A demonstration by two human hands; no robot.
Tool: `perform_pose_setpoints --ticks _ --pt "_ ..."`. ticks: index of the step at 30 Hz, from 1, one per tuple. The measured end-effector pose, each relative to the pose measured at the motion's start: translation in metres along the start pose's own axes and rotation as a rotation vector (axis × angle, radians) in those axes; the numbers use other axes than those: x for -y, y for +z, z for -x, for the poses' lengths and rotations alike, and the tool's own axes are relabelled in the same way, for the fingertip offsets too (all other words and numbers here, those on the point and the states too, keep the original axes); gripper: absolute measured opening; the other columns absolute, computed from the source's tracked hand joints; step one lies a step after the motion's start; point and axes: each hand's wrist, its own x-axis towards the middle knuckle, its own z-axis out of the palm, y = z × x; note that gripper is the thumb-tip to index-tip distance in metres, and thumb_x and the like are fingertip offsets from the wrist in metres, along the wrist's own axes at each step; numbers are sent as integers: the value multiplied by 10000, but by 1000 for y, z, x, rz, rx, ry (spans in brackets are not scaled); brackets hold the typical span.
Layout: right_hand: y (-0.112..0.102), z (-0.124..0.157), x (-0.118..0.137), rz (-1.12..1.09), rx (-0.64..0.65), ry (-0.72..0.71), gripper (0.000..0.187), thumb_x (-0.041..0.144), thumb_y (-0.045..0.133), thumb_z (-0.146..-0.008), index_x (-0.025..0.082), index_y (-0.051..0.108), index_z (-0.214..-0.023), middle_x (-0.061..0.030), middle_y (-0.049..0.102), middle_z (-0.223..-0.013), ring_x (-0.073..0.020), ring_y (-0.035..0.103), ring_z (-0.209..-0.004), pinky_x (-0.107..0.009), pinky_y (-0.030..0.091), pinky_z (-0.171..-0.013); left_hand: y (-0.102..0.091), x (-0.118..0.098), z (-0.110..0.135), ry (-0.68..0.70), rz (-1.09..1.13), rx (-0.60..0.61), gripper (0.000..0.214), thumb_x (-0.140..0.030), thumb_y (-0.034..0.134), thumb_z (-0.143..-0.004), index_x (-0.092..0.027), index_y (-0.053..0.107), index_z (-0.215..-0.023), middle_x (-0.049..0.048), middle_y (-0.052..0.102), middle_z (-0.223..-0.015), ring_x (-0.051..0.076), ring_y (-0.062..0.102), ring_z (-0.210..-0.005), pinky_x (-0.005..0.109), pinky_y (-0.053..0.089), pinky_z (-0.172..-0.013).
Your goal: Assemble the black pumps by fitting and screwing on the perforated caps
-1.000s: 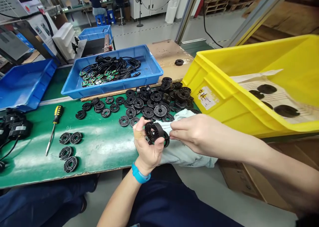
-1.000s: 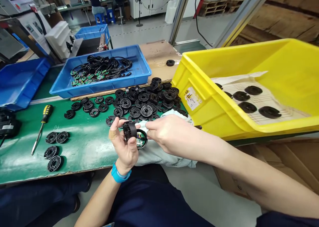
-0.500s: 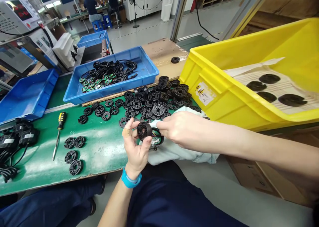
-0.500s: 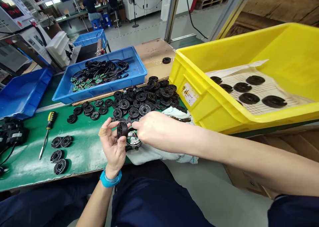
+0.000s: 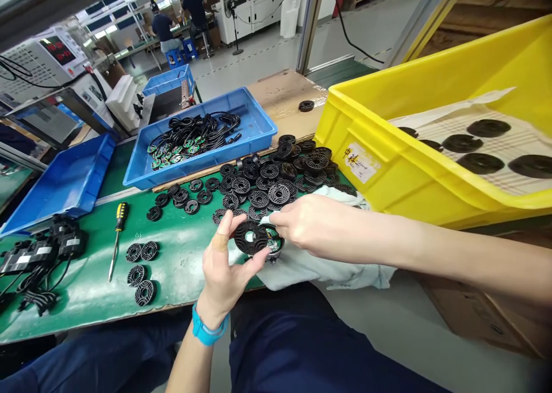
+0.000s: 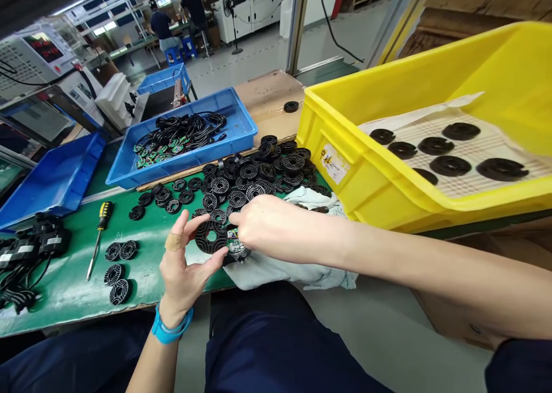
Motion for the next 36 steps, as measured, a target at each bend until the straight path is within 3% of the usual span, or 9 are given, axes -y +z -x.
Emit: perform_pose_setpoints --ticks 10,15,23,36 --pt "-4 1 -2 -4 46 13 210 -30 598 -826 143 694 -755 -56 683 -795 -171 559 -588 -342 216 -540 6 13 -5 -29 215 227 833 -410 691 -943 -249 223 -1613 112 717 -1273 232 690 -1202 396 546 -1066" --pt "-3 3 -3 -6 17 23 206 -22 593 -844 139 703 -778 -56 682 -801 -178 590 -611 -337 253 -551 18 19 1 -118 369 243 806 -453 668 -953 -251 234 -1601 115 713 -1274 227 697 -1181 395 541 -1068" --pt "4 10 -4 -65 -35 73 207 -35 588 -820 140 700 -812 -49 648 -809 -167 567 -624 -317 271 -573 15 18 -1 -84 269 305 852 -408 722 -923 -308 229 -1611 72 714 -1322 209 684 -1214 353 543 -1063" --pt "9 15 -6 -91 -115 78 194 -18 576 -859 139 682 -819 -35 611 -798 -172 578 -651 -312 305 -591 14 23 -3 -171 387 364 864 -499 727 -895 -293 279 -1605 114 706 -1337 265 662 -1251 453 498 -1098"
